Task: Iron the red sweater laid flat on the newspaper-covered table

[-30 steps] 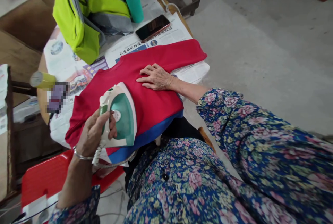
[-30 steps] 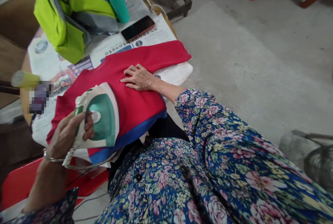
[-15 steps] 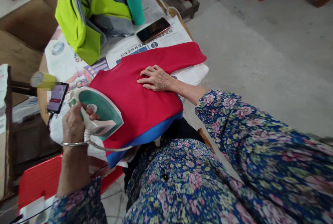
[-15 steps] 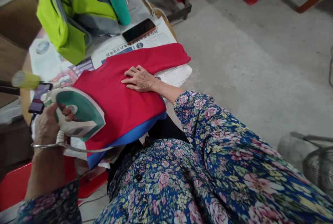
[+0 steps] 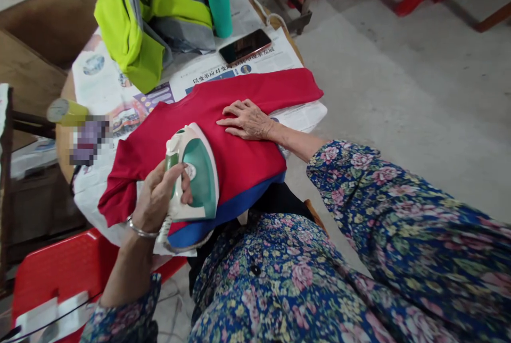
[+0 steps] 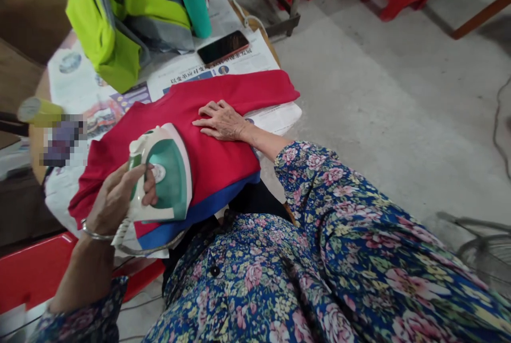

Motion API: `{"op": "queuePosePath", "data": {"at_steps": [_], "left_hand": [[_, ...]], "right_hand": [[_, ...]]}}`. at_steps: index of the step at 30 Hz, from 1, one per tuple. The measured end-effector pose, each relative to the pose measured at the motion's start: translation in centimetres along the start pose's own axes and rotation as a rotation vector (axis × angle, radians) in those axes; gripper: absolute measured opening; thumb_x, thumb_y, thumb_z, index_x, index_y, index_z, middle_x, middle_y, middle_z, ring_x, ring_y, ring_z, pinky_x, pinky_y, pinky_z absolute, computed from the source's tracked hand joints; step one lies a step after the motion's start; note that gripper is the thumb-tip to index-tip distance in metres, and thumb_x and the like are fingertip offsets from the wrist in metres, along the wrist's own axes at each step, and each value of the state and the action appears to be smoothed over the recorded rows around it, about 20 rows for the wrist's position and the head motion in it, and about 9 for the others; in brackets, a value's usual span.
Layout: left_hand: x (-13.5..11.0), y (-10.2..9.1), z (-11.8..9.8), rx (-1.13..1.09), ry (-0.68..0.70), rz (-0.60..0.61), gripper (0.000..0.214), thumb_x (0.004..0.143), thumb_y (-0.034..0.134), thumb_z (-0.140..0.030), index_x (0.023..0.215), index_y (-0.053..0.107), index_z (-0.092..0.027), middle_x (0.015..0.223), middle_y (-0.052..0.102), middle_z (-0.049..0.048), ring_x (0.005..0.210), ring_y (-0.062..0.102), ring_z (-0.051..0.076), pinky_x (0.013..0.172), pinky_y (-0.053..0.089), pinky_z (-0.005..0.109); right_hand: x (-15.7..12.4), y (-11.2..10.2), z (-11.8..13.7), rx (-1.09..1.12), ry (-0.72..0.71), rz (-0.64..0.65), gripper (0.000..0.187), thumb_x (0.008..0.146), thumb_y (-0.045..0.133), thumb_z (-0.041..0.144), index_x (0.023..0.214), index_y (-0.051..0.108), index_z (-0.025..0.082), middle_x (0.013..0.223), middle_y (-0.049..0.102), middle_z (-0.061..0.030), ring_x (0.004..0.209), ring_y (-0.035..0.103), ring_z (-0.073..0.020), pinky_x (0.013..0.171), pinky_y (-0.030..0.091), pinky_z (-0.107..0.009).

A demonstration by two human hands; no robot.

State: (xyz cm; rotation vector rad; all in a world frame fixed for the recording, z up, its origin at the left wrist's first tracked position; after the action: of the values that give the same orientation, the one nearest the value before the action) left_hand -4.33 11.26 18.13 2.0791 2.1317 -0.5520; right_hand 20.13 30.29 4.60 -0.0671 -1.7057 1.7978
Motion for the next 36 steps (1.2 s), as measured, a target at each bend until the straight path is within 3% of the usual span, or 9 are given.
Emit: {"op": "queuePosePath", "data": {"at_steps": [4,9,12,16,22,26,31,36], "left_hand": [[3.7,0.4,-0.8,-0.126,0.077,0.025,0.041,0.084,0.093,-0.049,0.085,0.062,-0.022,0.065,0.061,-0.0064,0.044,0.052,0.009,0.047,0.054,0.027],[6.8,-1.0,-1.2,-0.183,0.083,-0.098,0.041,0.083,0.094,-0.047,0.083,0.061,-0.021,0.06,0.058,-0.008,0.043,0.05,0.008,0.047,0.053,0.024],[6.4,-2.1,-1.0,-0.199,0.054,-0.231,0.041,0.082,0.092,-0.046,0.082,0.06,-0.021,0.058,0.057,-0.0084,0.043,0.051,0.008,0.048,0.053,0.023],[3.6,-2.7,-0.2,-0.207,0.029,-0.328,0.046,0.073,0.095,-0.051,0.08,0.06,-0.022,0.058,0.056,-0.0089,0.042,0.05,0.008,0.047,0.053,0.024],[-1.1,-1.8,0.9,-0.101,0.023,-0.227,0.046,0.078,0.09,-0.059,0.078,0.059,-0.025,0.06,0.055,-0.008,0.044,0.05,0.01,0.049,0.054,0.027],[-1.8,-0.1,0.7,-0.057,0.001,-0.108,0.04,0.084,0.084,-0.057,0.077,0.06,-0.026,0.058,0.056,-0.0065,0.043,0.052,0.013,0.048,0.053,0.029],[1.4,1.4,-0.2,-0.094,0.035,-0.069,0.032,0.087,0.083,-0.047,0.08,0.061,-0.025,0.061,0.058,-0.0052,0.044,0.052,0.013,0.047,0.052,0.027],[5.7,1.0,-0.9,-0.181,0.072,-0.076,0.031,0.089,0.082,-0.042,0.079,0.058,-0.024,0.061,0.057,-0.0075,0.043,0.049,0.009,0.046,0.05,0.024]], "right_hand": [[-0.2,-0.2,-0.1,-0.011,0.011,0.026,0.051,0.121,0.047,0.042,0.163,0.073,0.03,0.158,0.068,-0.0156,0.136,0.056,-0.0389,0.109,0.042,-0.059],[-0.2,-0.4,0.0,-0.019,0.041,0.062,0.05,0.12,0.052,0.042,0.164,0.073,0.031,0.158,0.069,-0.0157,0.137,0.057,-0.038,0.111,0.042,-0.056],[-0.3,-0.5,0.0,-0.001,0.029,0.043,0.05,0.121,0.049,0.042,0.163,0.074,0.029,0.155,0.071,-0.0167,0.136,0.058,-0.0374,0.111,0.043,-0.056],[-0.2,-0.5,0.1,0.013,0.019,0.031,0.052,0.122,0.046,0.044,0.161,0.075,0.026,0.154,0.072,-0.0178,0.135,0.059,-0.0363,0.11,0.043,-0.054],[-0.3,-0.3,0.1,0.007,0.037,0.036,0.051,0.121,0.048,0.042,0.162,0.075,0.028,0.154,0.071,-0.0171,0.136,0.057,-0.0364,0.111,0.042,-0.054],[-0.4,-0.3,0.1,0.01,0.049,0.052,0.051,0.12,0.051,0.041,0.164,0.073,0.029,0.155,0.071,-0.0172,0.136,0.056,-0.0369,0.113,0.041,-0.055],[-0.6,-0.5,0.0,0.017,0.053,0.05,0.052,0.12,0.048,0.043,0.162,0.075,0.028,0.154,0.071,-0.0184,0.136,0.057,-0.0376,0.111,0.042,-0.056],[-0.6,-0.8,0.0,0.027,0.047,0.044,0.052,0.12,0.047,0.041,0.16,0.076,0.027,0.153,0.073,-0.0189,0.134,0.058,-0.0373,0.11,0.043,-0.055]]}}
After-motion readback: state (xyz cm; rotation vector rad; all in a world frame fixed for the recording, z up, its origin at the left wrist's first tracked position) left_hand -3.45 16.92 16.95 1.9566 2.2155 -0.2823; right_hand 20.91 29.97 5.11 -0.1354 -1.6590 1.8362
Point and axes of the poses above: each hand's wrist, its own x-axis towards the middle knuckle, its own y-axis out of the palm, z = x × y, the point moved 2 cm from there along x, towards the middle knuckle
